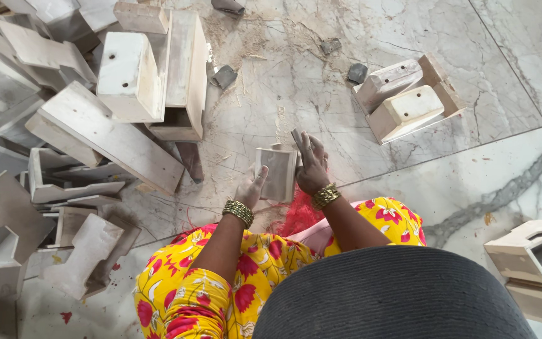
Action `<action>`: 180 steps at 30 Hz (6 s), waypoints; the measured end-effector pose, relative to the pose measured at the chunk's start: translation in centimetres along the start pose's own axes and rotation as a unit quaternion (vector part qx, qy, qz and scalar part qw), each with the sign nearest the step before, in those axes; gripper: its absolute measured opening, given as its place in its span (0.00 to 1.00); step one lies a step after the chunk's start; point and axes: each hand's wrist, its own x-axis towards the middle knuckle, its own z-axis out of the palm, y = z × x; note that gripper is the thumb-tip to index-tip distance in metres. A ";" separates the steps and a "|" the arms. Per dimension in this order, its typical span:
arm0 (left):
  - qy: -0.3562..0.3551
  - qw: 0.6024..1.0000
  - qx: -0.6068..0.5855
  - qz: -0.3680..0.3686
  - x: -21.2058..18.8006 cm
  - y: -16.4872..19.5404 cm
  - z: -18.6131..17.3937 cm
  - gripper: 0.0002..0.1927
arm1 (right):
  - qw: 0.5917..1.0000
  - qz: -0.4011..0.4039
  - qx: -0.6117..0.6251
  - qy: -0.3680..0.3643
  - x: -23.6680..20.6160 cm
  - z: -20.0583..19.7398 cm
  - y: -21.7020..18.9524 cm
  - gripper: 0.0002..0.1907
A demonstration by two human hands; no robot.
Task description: The person sits on the floor among a pile of small wooden box parts and assembles wooden boxes by hand, fitting side panels into a base piece and pressing the joints together. Finished assembled boxes are set aside on the floor while more parts are picked from the pile.
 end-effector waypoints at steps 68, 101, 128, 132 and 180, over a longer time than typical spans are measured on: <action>0.071 0.877 -0.422 -0.219 3.0 -2.5 -1.9 0.43 | 0.936 0.127 0.321 -0.068 -0.2 3.5 -2.7 0.27; 0.155 0.977 0.002 0.144 0.3 0.5 -2.0 0.31 | 0.964 0.158 0.192 -0.090 1.0 0.8 -2.8 0.30; -0.273 0.939 -0.188 0.092 -7.0 2.6 13.3 0.21 | 0.855 0.063 0.306 0.414 -19.7 -27.8 12.5 0.24; -0.319 0.916 -0.217 0.113 -7.1 2.4 17.5 0.18 | 0.849 0.092 -0.086 0.512 -18.2 -26.7 19.0 0.22; -0.315 0.793 -0.521 -0.036 -4.3 -0.6 17.6 0.15 | 0.611 0.601 -0.514 0.023 -14.2 -40.3 34.6 0.32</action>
